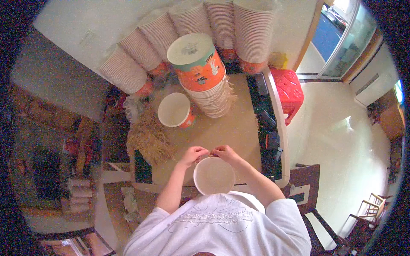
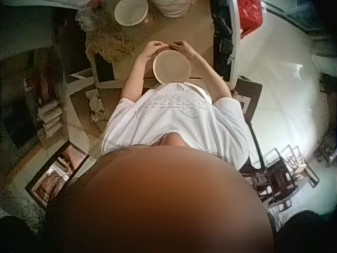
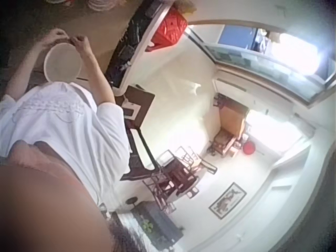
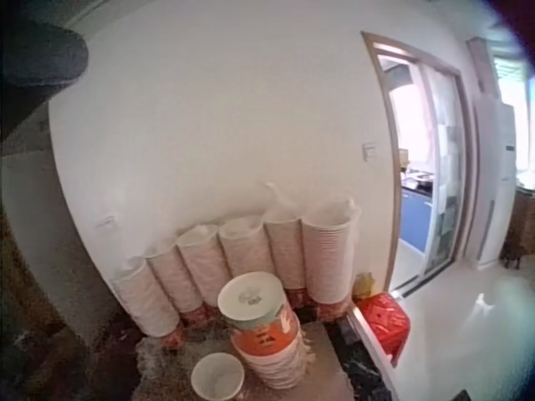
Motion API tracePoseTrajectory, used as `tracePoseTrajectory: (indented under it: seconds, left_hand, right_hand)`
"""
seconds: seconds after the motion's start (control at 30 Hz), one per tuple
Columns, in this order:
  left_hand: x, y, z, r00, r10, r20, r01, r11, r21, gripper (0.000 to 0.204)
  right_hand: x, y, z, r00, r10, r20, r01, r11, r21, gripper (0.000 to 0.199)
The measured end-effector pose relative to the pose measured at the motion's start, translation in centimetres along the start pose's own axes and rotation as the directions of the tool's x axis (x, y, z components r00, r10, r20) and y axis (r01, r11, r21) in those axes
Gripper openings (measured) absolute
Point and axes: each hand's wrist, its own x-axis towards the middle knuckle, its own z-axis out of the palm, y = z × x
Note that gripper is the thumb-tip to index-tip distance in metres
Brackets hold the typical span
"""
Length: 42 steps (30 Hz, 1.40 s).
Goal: Assembling and stacking paper containers at a workbench.
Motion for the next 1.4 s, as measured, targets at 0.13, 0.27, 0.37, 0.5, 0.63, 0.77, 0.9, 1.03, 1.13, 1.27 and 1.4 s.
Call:
tracePoseTrajectory:
  seconds: [0.13,0.27,0.37,0.5,0.63,0.77,0.9,1.03,1.13,1.27,1.4]
  left_hand:
    - [-0.3,0.3,-0.9,0.990,0.057,0.129,-0.069,0.994,0.088,0.011]
    - [0.1,-0.4,0.4,0.952,0.275,-0.138,-0.195,0.887,0.418,0.010]
    - [0.8,-1.0,2.4,0.772,0.570,-0.282,-0.317,0.729,0.607,0.008]
    - [1.0,-1.3,2.5,0.780,0.507,-0.366,-0.332,0.832,0.444,0.008]
    - [0.4,-0.3,2.9,0.817,0.441,-0.372,-0.292,0.872,0.392,0.007]
    - [0.4,-0.3,2.9,0.815,0.453,-0.362,-0.320,0.872,0.371,0.007]
    - [0.7,-2.1,1.8,0.757,0.505,-0.415,-0.315,0.838,0.446,0.009]
    - [0.4,-1.9,1.8,0.742,0.535,-0.403,-0.304,0.805,0.509,0.009]
    - [0.5,-2.2,1.7,0.739,0.524,-0.424,-0.325,0.828,0.457,0.010]
    - [0.4,-1.7,1.9,0.771,0.508,-0.384,-0.318,0.829,0.459,0.010]
    - [1.0,-2.6,1.7,0.762,0.512,-0.398,-0.348,0.841,0.415,0.010]
  right_hand:
    - [-0.1,0.1,-0.3,0.999,-0.028,0.019,0.028,0.999,-0.041,0.022]
    - [-0.5,-1.4,0.4,0.998,-0.031,0.049,0.037,0.993,-0.116,0.021]
    - [-0.3,-1.6,0.6,0.998,-0.019,0.058,0.028,0.986,-0.165,0.021]
    - [0.0,-1.5,0.8,0.999,-0.004,-0.043,-0.001,0.993,-0.118,0.022]
    - [0.1,-2.1,0.8,1.000,0.018,-0.018,-0.020,0.992,-0.125,0.023]
    - [0.8,-1.3,0.8,1.000,0.008,-0.015,-0.009,0.993,-0.120,0.022]
    - [0.1,-1.6,-0.1,0.991,-0.021,0.134,0.049,0.976,-0.212,0.019]
    - [0.6,-1.2,-1.7,0.965,0.032,0.261,0.033,0.970,-0.242,0.019]
    - [0.6,-1.9,-1.6,0.971,0.117,0.207,-0.085,0.983,-0.161,0.019]
    - [0.1,-2.7,-0.7,0.987,0.119,0.105,-0.113,0.992,-0.059,0.020]
    - [0.1,-3.0,-0.3,0.991,0.045,0.125,-0.018,0.978,-0.210,0.020]
